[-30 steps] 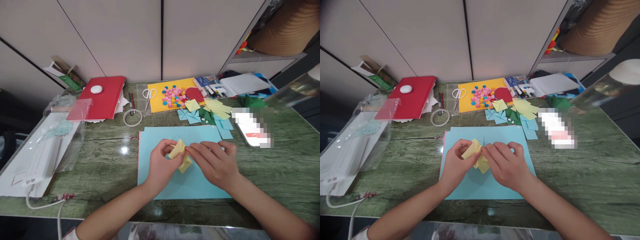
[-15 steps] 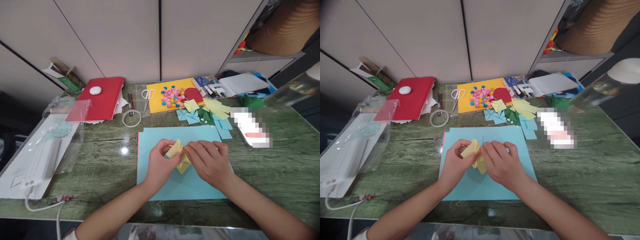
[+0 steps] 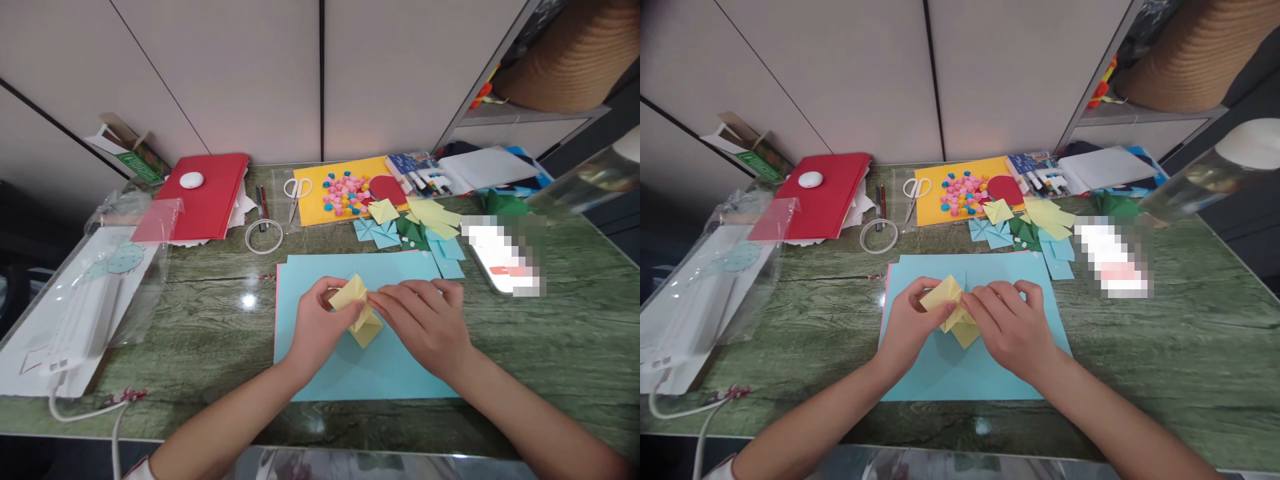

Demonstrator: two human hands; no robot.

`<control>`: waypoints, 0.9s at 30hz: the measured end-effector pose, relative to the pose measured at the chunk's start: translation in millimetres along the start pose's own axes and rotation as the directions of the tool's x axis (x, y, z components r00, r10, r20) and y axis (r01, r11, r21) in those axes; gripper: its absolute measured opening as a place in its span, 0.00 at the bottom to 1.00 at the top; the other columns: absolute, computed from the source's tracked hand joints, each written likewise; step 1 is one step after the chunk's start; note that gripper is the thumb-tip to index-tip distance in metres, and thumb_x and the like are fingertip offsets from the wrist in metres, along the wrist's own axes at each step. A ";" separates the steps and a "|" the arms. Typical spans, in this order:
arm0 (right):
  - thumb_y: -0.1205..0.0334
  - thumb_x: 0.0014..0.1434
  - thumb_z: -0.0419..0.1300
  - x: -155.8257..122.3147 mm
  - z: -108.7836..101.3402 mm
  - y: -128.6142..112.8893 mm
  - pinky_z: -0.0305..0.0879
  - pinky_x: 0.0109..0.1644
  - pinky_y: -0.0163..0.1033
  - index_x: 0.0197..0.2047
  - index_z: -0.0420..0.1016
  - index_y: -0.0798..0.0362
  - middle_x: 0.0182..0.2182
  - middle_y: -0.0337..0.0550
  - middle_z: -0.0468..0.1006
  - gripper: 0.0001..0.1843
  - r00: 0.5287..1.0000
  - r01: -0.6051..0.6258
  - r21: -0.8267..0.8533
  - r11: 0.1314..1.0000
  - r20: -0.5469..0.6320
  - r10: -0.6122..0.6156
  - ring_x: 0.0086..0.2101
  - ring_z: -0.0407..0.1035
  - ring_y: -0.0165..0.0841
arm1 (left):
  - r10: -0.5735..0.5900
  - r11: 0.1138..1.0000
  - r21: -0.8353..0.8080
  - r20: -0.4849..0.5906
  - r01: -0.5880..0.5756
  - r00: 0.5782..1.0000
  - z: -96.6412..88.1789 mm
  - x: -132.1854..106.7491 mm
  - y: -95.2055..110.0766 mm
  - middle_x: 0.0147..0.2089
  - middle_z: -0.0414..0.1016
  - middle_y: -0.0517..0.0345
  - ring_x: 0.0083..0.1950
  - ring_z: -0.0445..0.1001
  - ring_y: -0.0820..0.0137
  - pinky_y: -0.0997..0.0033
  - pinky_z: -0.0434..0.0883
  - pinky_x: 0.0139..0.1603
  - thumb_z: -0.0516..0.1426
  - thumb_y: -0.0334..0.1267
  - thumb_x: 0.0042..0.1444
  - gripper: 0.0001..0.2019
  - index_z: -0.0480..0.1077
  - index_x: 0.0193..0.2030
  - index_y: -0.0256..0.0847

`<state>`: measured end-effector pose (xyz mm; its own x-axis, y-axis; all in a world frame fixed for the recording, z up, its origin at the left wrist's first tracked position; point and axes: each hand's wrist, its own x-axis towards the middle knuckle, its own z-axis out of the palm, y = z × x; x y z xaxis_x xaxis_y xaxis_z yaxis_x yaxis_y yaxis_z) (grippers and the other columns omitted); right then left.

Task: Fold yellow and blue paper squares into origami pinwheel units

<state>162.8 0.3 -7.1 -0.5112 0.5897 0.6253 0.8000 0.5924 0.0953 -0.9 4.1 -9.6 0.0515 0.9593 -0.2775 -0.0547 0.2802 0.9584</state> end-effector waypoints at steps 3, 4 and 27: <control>0.69 0.54 0.59 0.4 -0.5 0.0 0.49 0.38 0.41 0.38 0.71 0.52 0.31 0.36 0.78 0.07 1.000 -0.008 0.016 1.000 -0.010 0.008 0.33 0.66 0.30 | -0.007 1.000 0.011 0.000 0.007 1.000 0.1 -1.0 1.6 0.30 0.72 0.62 0.30 0.70 0.74 0.76 0.67 0.30 0.61 0.35 0.44 0.10 0.67 0.36 0.39; 0.69 0.54 0.59 0.5 -0.7 -0.2 0.49 0.38 0.41 0.38 0.71 0.52 0.31 0.36 0.78 0.07 1.000 -0.013 0.019 1.000 -0.008 0.013 0.33 0.66 0.30 | -0.007 1.000 0.018 -0.001 0.007 1.000 0.1 -1.3 2.2 0.30 0.72 0.62 0.30 0.70 0.74 0.76 0.67 0.30 0.61 0.35 0.44 0.10 0.67 0.35 0.39; 0.66 0.52 0.61 6.0 -6.1 -7.2 0.46 0.34 0.42 0.31 0.72 0.51 0.27 0.34 0.77 0.01 0.996 -0.075 -0.014 0.997 -0.057 0.075 0.31 0.66 0.29 | 0.045 0.997 0.060 -0.021 -0.044 0.999 0.1 1.9 -0.5 0.30 0.73 0.61 0.31 0.72 0.72 0.76 0.67 0.31 0.62 0.37 0.43 0.10 0.67 0.32 0.39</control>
<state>156.0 -3.8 0.7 -0.4314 0.6000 0.6737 0.8405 0.5386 0.0585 -0.7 5.7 -10.6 0.0281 0.9715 -0.2353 0.0031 0.2353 0.9719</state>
